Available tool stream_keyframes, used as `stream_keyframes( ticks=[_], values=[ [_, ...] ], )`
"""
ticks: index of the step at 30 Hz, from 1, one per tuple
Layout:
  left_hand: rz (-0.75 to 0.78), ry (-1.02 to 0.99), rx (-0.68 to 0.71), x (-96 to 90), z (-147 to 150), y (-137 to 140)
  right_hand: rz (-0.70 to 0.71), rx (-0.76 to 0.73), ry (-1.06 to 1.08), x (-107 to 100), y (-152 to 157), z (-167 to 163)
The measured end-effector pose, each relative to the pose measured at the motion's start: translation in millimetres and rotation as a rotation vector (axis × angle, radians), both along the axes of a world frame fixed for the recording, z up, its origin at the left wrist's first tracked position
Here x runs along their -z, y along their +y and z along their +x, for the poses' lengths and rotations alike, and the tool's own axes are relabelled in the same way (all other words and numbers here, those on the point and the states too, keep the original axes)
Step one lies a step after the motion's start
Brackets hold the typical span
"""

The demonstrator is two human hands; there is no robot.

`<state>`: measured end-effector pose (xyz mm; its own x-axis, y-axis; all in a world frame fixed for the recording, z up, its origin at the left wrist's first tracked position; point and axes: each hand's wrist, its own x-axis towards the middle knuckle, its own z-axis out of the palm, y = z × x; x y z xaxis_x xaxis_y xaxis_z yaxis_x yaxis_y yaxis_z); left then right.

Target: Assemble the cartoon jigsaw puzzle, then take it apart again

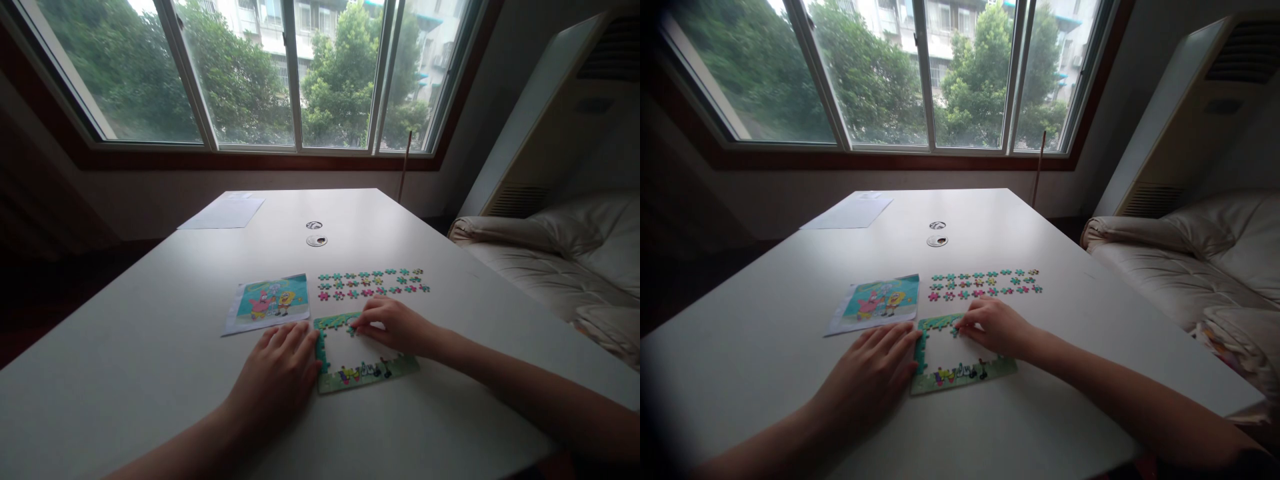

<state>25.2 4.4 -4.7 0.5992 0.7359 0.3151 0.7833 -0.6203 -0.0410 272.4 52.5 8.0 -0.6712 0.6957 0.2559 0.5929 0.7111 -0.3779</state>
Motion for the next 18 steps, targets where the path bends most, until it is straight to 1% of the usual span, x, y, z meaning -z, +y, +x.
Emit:
stream_keyframes(
  ticks=[5, 10, 18],
  values=[
    [0.005, -0.019, 0.010, -0.5, -0.3, -0.7, 0.028, -0.003, -0.075, -8.8, -0.9, 4.7],
    [0.007, -0.038, 0.023, -0.5, 0.5, -0.5, 0.044, 0.051, -0.111, -16.8, 1.5, 14.7],
    [0.007, -0.045, 0.023, -1.8, 1.1, -1.5, 0.080, 0.048, -0.180, -16.8, 4.9, 20.4]
  ],
)
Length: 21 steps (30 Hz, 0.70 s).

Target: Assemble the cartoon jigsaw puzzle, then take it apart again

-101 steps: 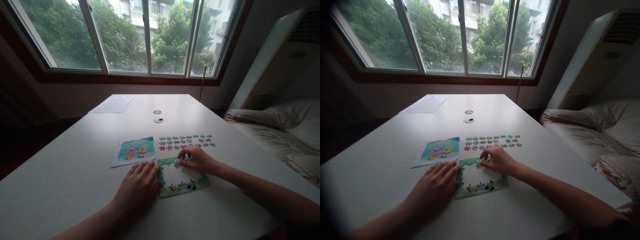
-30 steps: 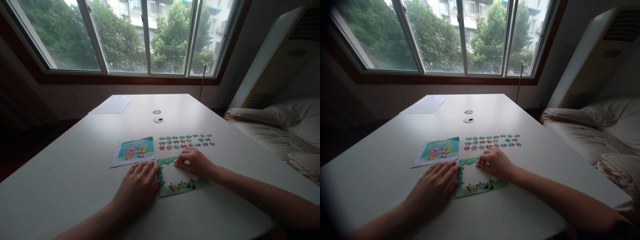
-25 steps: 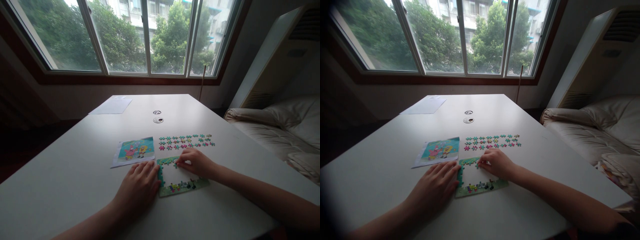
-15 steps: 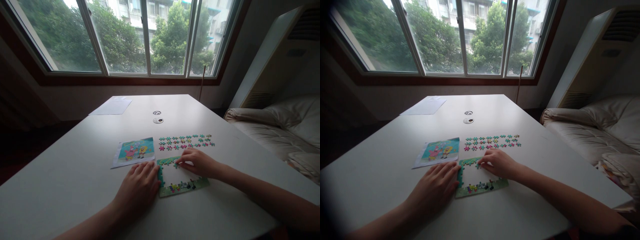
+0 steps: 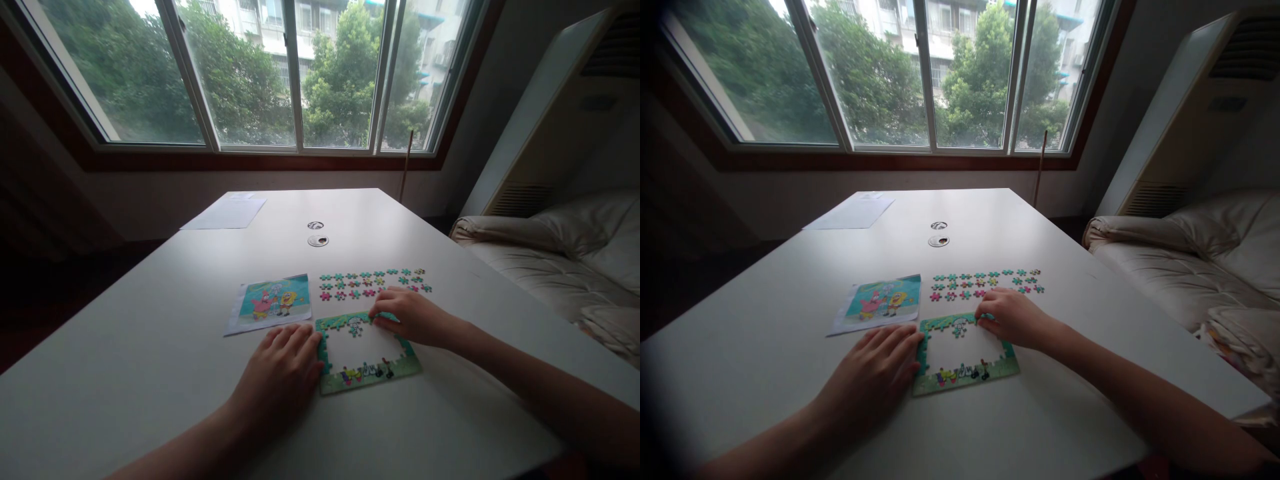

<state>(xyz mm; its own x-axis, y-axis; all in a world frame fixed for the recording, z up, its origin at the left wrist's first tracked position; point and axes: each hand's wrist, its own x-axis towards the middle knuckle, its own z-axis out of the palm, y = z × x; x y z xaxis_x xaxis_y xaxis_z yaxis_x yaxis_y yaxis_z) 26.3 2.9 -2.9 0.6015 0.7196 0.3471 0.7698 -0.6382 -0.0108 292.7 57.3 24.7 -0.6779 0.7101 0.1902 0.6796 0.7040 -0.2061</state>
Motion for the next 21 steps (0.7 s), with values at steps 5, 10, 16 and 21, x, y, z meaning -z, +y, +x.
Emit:
stream_keyframes(
  ticks=[5, 10, 16, 21],
  values=[
    [-0.002, 0.004, 0.005, 0.7, -0.5, 0.6, 0.011, -0.007, -0.031, -0.2, 0.7, -1.0],
    [-0.018, 0.018, 0.004, 1.0, -0.8, 0.6, 0.016, -0.012, -0.050, -0.3, 0.7, -1.6],
    [-0.010, 0.016, 0.002, -0.4, -0.6, -0.4, -0.015, -0.011, -0.042, -1.5, -0.5, -2.2],
    [0.005, -0.001, 0.006, 2.4, -1.1, 0.2, -0.055, -0.002, -0.030, -2.4, -0.7, -2.2]
  ],
)
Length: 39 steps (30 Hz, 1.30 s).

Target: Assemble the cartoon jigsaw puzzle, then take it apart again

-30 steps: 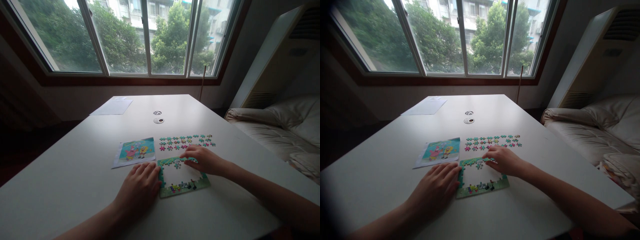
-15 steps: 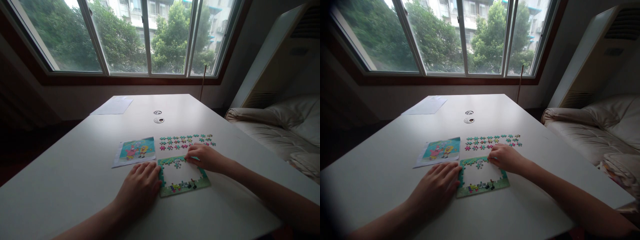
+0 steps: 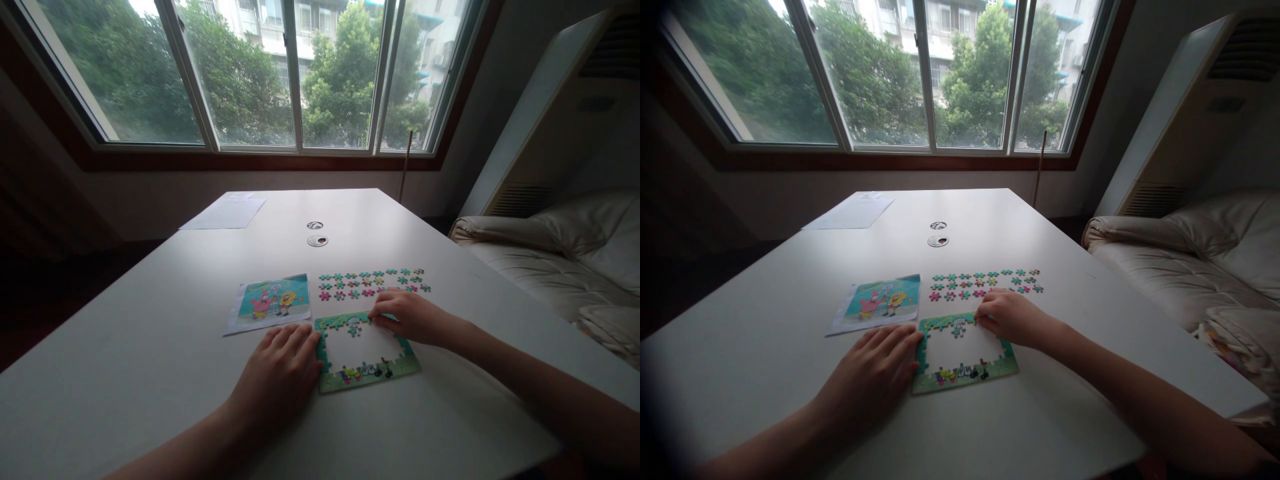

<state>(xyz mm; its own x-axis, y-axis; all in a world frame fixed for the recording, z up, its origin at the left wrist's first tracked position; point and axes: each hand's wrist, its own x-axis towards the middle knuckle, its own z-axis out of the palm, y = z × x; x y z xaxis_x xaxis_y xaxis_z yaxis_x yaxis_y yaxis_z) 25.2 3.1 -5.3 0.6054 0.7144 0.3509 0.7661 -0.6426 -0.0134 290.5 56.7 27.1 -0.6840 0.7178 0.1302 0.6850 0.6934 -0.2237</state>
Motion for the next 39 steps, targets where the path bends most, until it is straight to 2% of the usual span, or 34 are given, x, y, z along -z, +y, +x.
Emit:
stream_keyframes(
  ticks=[9, 15, 22, 28, 39],
  values=[
    [0.003, -0.015, -0.015, 2.9, 1.6, -1.0, -0.006, 0.011, 0.079, 1.8, 11.9, -5.4],
    [0.009, -0.025, -0.014, 1.6, 2.1, -0.7, -0.001, 0.011, 0.123, 5.5, 54.5, -25.6],
    [0.003, -0.019, -0.001, 0.1, 2.2, -0.4, -0.021, 0.137, 0.149, 10.4, 105.9, -56.0],
    [0.003, -0.020, -0.006, 0.4, 1.9, -0.1, -0.052, 0.129, 0.121, 7.9, 114.4, -69.5],
    [-0.020, -0.021, -0.013, -0.9, 2.3, -1.0, -0.194, 0.079, 0.057, 8.3, 128.9, -73.2]
  ],
)
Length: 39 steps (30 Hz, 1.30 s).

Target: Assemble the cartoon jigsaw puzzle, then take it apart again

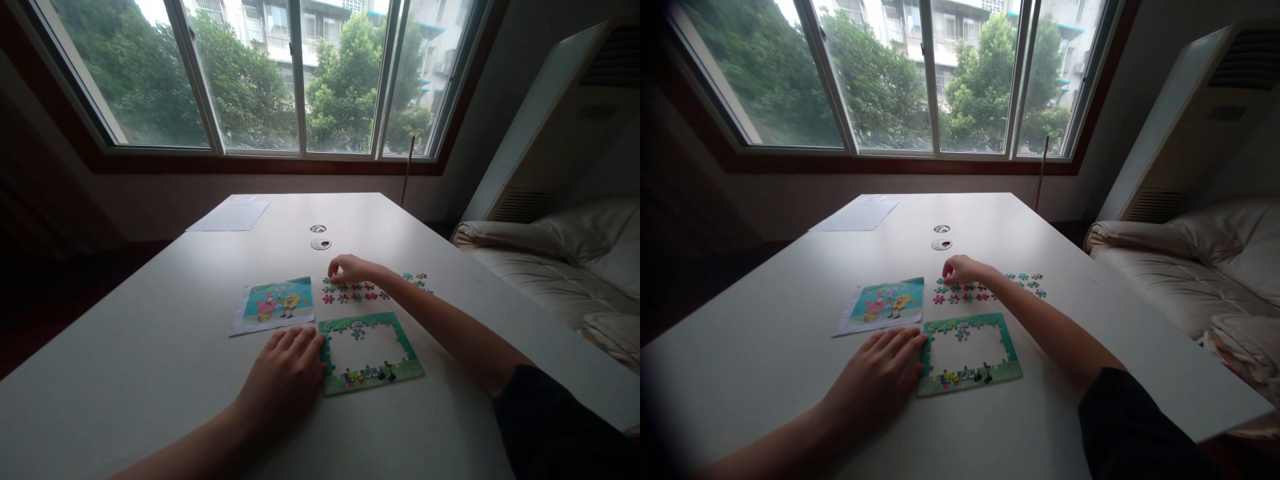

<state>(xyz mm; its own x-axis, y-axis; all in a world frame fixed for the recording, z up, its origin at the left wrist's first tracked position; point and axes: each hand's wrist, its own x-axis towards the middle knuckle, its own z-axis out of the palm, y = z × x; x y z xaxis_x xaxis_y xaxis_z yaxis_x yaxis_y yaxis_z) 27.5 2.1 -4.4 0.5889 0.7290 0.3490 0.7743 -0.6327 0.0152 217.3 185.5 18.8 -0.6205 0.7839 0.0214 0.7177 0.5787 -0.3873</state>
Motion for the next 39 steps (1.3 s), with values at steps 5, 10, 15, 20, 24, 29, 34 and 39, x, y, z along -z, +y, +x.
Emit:
stream_keyframes(
  ticks=[5, 10, 15, 20, 24, 29, 34, 39],
  values=[
    [0.026, -0.009, 0.008, -0.5, 0.0, 0.6, 0.087, -0.062, 0.062, 2.6, -6.9, -0.2],
    [0.028, -0.008, 0.009, -3.6, 0.8, -0.5, 0.113, -0.127, 0.174, -5.7, -35.9, 4.1],
    [0.037, 0.007, 0.010, -4.2, 2.0, -0.6, -0.101, -0.293, 0.244, -17.8, -74.9, 12.6],
    [0.032, 0.010, 0.011, -2.9, 2.1, 0.1, -0.164, -0.354, 0.172, -10.1, -92.1, 6.5],
    [0.026, 0.010, 0.012, -2.2, 1.3, -0.4, 0.043, -0.292, 0.224, -1.1, -98.1, 1.9],
    [0.008, 0.013, 0.003, -2.1, 0.2, -1.2, 0.211, -0.150, 0.262, 5.9, -121.8, 11.9],
    [0.012, 0.007, -0.009, -2.1, 0.3, -0.7, 0.260, -0.100, 0.164, 10.7, -150.2, 17.6],
    [0.008, -0.003, -0.010, -1.7, 0.5, -0.8, 0.318, -0.089, 0.092, 14.2, -155.6, 14.8]
  ],
)
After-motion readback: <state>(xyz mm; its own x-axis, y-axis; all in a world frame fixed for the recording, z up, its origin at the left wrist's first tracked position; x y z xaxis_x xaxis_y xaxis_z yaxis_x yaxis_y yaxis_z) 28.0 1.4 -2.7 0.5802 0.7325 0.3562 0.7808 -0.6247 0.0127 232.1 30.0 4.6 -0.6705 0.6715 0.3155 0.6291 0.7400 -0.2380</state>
